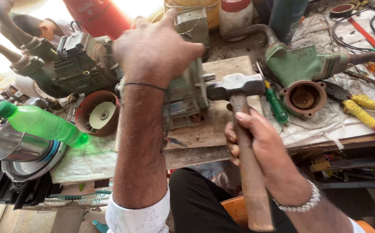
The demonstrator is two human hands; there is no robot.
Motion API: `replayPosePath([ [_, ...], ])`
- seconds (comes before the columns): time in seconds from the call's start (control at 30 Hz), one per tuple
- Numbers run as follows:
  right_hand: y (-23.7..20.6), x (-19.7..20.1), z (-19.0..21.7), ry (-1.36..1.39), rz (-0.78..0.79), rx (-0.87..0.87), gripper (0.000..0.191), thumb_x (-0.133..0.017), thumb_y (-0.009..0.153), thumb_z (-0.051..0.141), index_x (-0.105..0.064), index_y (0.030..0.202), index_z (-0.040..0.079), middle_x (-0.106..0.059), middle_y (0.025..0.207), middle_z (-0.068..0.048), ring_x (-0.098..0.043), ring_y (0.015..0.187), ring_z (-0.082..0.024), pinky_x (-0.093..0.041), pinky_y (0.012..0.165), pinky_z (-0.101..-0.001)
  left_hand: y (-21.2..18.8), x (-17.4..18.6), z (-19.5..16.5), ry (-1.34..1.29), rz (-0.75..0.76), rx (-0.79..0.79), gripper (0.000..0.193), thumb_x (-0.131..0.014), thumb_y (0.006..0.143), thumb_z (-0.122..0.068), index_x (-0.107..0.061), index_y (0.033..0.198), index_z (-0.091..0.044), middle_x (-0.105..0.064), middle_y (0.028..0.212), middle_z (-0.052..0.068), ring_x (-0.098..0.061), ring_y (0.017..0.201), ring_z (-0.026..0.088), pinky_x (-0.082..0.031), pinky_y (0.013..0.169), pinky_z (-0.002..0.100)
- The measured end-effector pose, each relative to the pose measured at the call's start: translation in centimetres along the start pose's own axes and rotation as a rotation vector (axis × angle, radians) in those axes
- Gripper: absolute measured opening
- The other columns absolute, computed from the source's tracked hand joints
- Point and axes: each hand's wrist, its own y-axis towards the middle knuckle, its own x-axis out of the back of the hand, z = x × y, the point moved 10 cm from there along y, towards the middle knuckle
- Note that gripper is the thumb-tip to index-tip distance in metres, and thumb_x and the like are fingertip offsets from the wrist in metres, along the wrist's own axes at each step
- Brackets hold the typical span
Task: The person disassembles a small green electric motor, removes the rotor and stator, and uses a hammer to tap the housing. They then reassemble the motor by inserting the rotor back into the stator and securing the end cap with the hammer.
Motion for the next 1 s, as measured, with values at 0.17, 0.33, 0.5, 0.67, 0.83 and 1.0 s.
replayPosePath([
  [0.17, -0.5, -1.5, 1.4, 0.170, 0.232, 0.145, 0.029, -0.050, 0.103, 0.028, -0.051, 0.121, 0.005, -0.058, 0.076, -0.004, -0.055, 0.054, -0.010, -0.051, 0.044, -0.0232, -0.1, 0.8, -0.6, 0.010, -0.047, -0.058, 0.078, -0.068, 0.074, -0.063, -0.055, 0.143, -0.029, -0.062, 0.130, 0.021, -0.062, 0.118, 0.035, -0.050, 0.094, 0.051],
  [0.33, -2.3, 0.2, 3.5, 0.324, 0.136, 0.488, 0.033, -0.046, 0.103, 0.026, -0.042, 0.129, 0.006, -0.053, 0.079, -0.002, -0.056, 0.061, -0.012, -0.053, 0.050, -0.0268, 0.3, 0.0, -0.8, -0.010, -0.025, -0.075, 0.074, -0.065, 0.076, -0.062, -0.057, 0.142, -0.029, -0.067, 0.127, 0.014, -0.061, 0.121, 0.032, -0.050, 0.095, 0.051],
  [0.5, -0.9, -2.3, 2.4, -0.035, 0.199, 0.320, 0.042, -0.046, 0.101, 0.031, -0.042, 0.120, -0.006, -0.057, 0.073, -0.007, -0.056, 0.052, -0.016, -0.053, 0.041, -0.0312, 0.4, 0.1, -0.3, -0.002, -0.051, -0.032, 0.073, -0.066, 0.076, -0.062, -0.056, 0.142, -0.031, -0.062, 0.129, 0.018, -0.063, 0.115, 0.032, -0.051, 0.091, 0.051],
  [0.67, -2.2, -2.9, 4.5, -0.005, 0.338, 0.311, 0.047, -0.051, 0.100, 0.026, -0.048, 0.142, 0.003, -0.057, 0.072, -0.003, -0.054, 0.050, -0.012, -0.049, 0.041, -0.0258, 0.0, 0.2, -0.5, -0.005, -0.029, -0.035, 0.073, -0.066, 0.075, -0.061, -0.057, 0.140, -0.031, -0.063, 0.127, 0.018, -0.064, 0.115, 0.031, -0.052, 0.090, 0.050],
  [0.83, -3.8, -0.8, 8.2, 0.116, 0.211, 0.531, 0.051, -0.054, 0.096, 0.032, -0.044, 0.137, 0.004, -0.049, 0.070, -0.003, -0.051, 0.052, -0.013, -0.049, 0.043, -0.0277, 0.2, 0.3, -0.3, -0.005, -0.061, -0.020, 0.077, -0.068, 0.072, -0.063, -0.058, 0.142, -0.033, -0.060, 0.132, 0.020, -0.066, 0.111, 0.037, -0.053, 0.085, 0.052],
  [1.0, -4.3, 0.1, 8.9, 0.200, 0.225, 0.584, 0.055, -0.055, 0.099, 0.034, -0.042, 0.143, 0.004, -0.046, 0.073, -0.003, -0.049, 0.057, -0.013, -0.047, 0.047, -0.0264, 0.2, 0.0, -0.4, -0.010, -0.094, -0.030, 0.073, -0.069, 0.072, -0.065, -0.062, 0.135, -0.028, -0.061, 0.131, 0.019, -0.066, 0.108, 0.034, -0.054, 0.085, 0.052],
])
